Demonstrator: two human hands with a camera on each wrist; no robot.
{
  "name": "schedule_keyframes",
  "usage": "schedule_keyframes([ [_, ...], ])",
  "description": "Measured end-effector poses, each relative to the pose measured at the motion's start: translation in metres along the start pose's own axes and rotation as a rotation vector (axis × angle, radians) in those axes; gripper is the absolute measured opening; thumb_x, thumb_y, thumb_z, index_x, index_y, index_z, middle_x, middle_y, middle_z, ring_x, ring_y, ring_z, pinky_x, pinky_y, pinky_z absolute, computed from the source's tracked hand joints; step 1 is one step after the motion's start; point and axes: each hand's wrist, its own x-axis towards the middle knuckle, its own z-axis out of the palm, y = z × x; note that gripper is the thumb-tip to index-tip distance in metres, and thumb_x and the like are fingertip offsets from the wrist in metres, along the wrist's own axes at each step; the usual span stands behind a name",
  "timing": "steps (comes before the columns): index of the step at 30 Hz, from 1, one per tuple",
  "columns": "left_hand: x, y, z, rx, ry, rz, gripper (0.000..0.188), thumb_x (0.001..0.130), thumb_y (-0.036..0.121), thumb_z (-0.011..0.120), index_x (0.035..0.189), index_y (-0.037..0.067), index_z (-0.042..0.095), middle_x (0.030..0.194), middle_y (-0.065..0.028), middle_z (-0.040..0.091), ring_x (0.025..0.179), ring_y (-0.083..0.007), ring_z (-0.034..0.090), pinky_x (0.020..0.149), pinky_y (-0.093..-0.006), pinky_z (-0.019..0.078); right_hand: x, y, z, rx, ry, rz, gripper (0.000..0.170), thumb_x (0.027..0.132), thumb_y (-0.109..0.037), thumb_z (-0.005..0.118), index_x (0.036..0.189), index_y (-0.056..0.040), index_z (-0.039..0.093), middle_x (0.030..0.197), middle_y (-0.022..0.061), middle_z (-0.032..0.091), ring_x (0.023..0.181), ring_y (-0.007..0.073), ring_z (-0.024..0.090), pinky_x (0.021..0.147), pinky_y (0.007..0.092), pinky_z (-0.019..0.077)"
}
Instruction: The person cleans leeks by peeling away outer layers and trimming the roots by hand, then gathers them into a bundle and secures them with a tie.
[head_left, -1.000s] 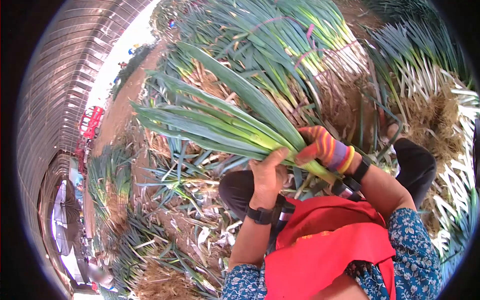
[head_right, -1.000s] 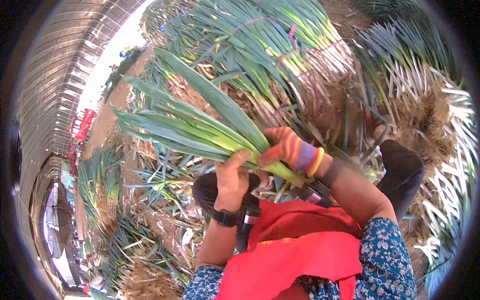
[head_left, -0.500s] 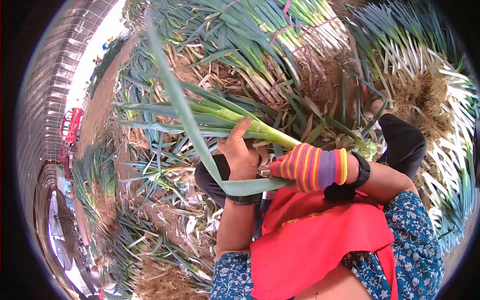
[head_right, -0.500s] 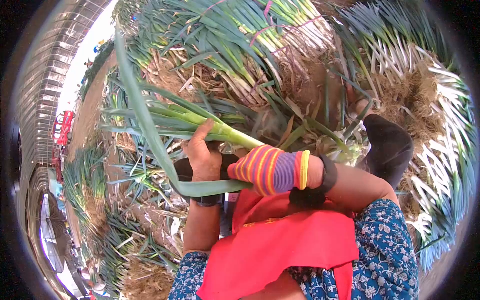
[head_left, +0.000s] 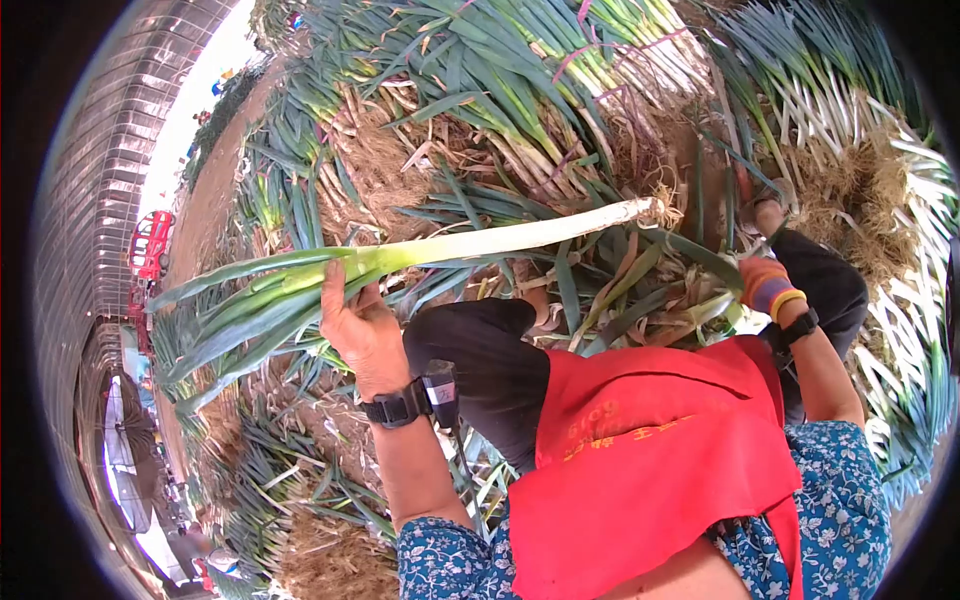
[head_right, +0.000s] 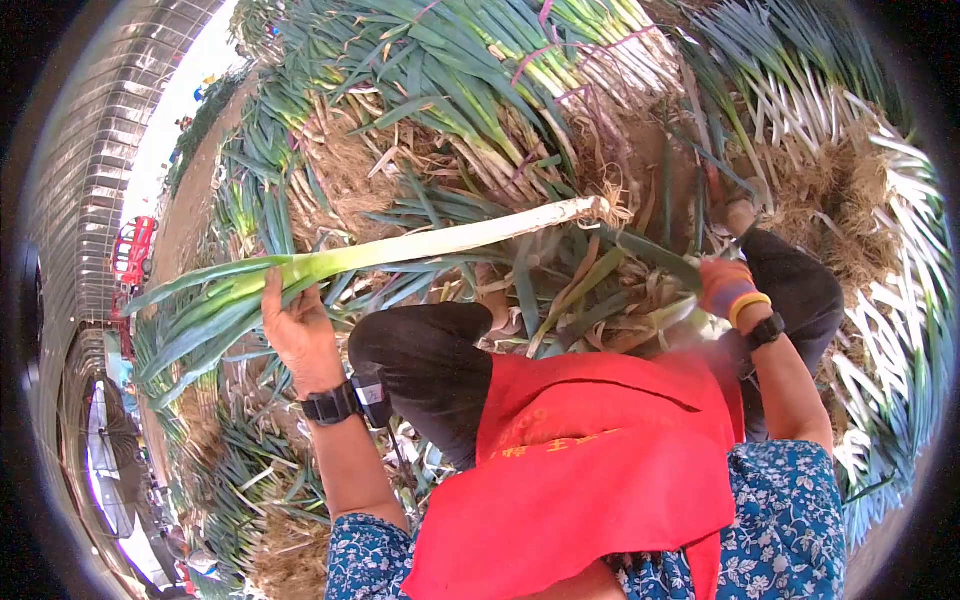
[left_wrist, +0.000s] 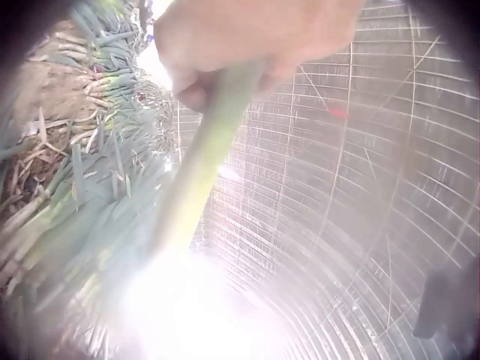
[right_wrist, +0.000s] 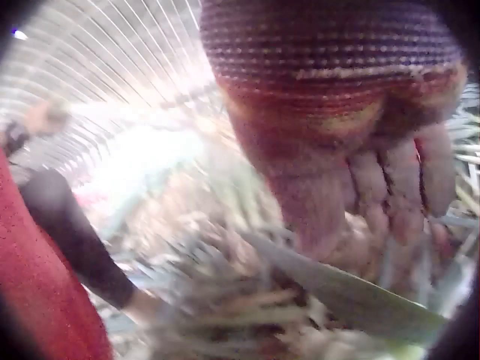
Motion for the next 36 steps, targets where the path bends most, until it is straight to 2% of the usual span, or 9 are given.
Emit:
schedule_keyframes([
  [3, -0.013, -0.015, 0.008, -0.055, -0.066, -0.034, 0.027, 0.082, 0.013, 0.063, 0.105, 0.000, 0.056, 0.101, -0.0096, 0.060, 0.094, -0.0189, 0.057, 0.084, -0.0336, 0.0457, -0.009, -0.062, -0.068, 0.422, 0.926, -0.429, 0.033, 0.071, -0.023, 0.068, 0.094, -0.0024, 0.058, 0.081, 0.0143, 0.061, 0.075, 0.0329, 0.060, 0.065, 0.0391, 0.0483],
  [6, -0.028, -0.022, 0.024, -0.109, -0.131, -0.066, 0.029, 0.083, 0.013, 0.063, 0.107, 0.001, 0.055, 0.103, -0.0086, 0.060, 0.096, -0.0189, 0.057, 0.087, -0.0344, 0.0451, -0.021, -0.126, -0.144, 0.356, 1.188, -0.642, 0.049, 0.066, -0.033, 0.072, 0.100, -0.0028, 0.056, 0.089, 0.0155, 0.059, 0.077, 0.0324, 0.059, 0.062, 0.0376, 0.0470],
  [11, -0.058, -0.024, 0.039, -0.115, -0.238, -0.209, 0.025, 0.085, 0.014, 0.061, 0.105, 0.000, 0.053, 0.100, -0.0106, 0.059, 0.098, -0.0232, 0.056, 0.090, -0.0408, 0.0453, -0.006, -0.152, -0.132, 0.400, 0.708, -0.631, 0.047, 0.069, -0.035, 0.071, 0.100, -0.0033, 0.056, 0.101, 0.0172, 0.056, 0.091, 0.0271, 0.058, 0.061, 0.0343, 0.0474],
  [16, -0.072, -0.042, 0.041, 0.020, -0.283, -0.362, 0.023, 0.081, 0.002, 0.063, 0.102, 0.002, 0.053, 0.093, -0.0090, 0.060, 0.080, -0.0225, 0.062, 0.069, -0.0390, 0.0553, -0.003, -0.154, -0.121, 0.701, 0.775, -0.873, 0.039, 0.075, -0.023, 0.071, 0.104, 0.0009, 0.058, 0.080, 0.0177, 0.061, 0.070, 0.0325, 0.060, 0.059, 0.0355, 0.0469],
  [19, -0.080, -0.043, 0.044, 0.015, -0.292, -0.387, 0.022, 0.081, -0.001, 0.061, 0.101, 0.000, 0.053, 0.092, -0.0099, 0.059, 0.080, -0.0234, 0.062, 0.067, -0.0383, 0.0557, -0.019, -0.138, -0.148, 1.156, -0.101, -0.639, 0.029, 0.084, -0.022, 0.063, 0.101, 0.0017, 0.061, 0.072, 0.0100, 0.061, 0.064, 0.0105, 0.056, 0.058, 0.0286, 0.0451],
  [22, -0.080, -0.052, 0.037, 0.034, -0.296, -0.366, 0.022, 0.080, -0.003, 0.060, 0.101, 0.000, 0.054, 0.090, -0.0115, 0.060, 0.082, -0.0238, 0.063, 0.067, -0.0375, 0.0560, -0.017, -0.132, -0.148, 1.146, -0.183, -0.658, 0.034, 0.084, -0.029, 0.059, 0.101, -0.0001, 0.060, 0.079, 0.0135, 0.063, 0.066, 0.0282, 0.060, 0.061, 0.0330, 0.0493],
  [25, -0.081, -0.052, 0.032, -0.012, -0.386, -0.364, 0.023, 0.079, -0.003, 0.060, 0.101, -0.001, 0.055, 0.089, -0.0141, 0.061, 0.083, -0.0267, 0.063, 0.071, -0.0394, 0.0546, 0.003, -0.131, -0.119, 0.954, 0.259, -1.026, 0.032, 0.085, -0.027, 0.059, 0.101, 0.0010, 0.060, 0.081, 0.0092, 0.062, 0.073, 0.0165, 0.058, 0.065, 0.0295, 0.0478],
  [28, -0.082, -0.045, 0.034, -0.059, -0.533, -0.397, 0.024, 0.076, -0.003, 0.058, 0.100, -0.001, 0.056, 0.088, -0.0157, 0.062, 0.088, -0.0301, 0.061, 0.081, -0.0431, 0.0508, 0.002, -0.135, -0.110, 1.124, 0.229, -0.952, 0.035, 0.087, -0.030, 0.061, 0.101, 0.0013, 0.062, 0.079, 0.0056, 0.062, 0.076, 0.0066, 0.055, 0.067, 0.0253, 0.0458],
  [36, -0.084, -0.051, 0.037, -0.167, -0.783, -0.533, 0.029, 0.073, 0.003, 0.059, 0.101, 0.001, 0.055, 0.097, -0.0153, 0.059, 0.101, -0.0321, 0.055, 0.096, -0.0459, 0.0394, -0.016, -0.172, -0.123, 1.826, -0.198, -0.786, 0.045, 0.082, -0.029, 0.067, 0.109, 0.0066, 0.057, 0.098, 0.0136, 0.063, 0.078, 0.0139, 0.059, 0.069, 0.0293, 0.0486],
])
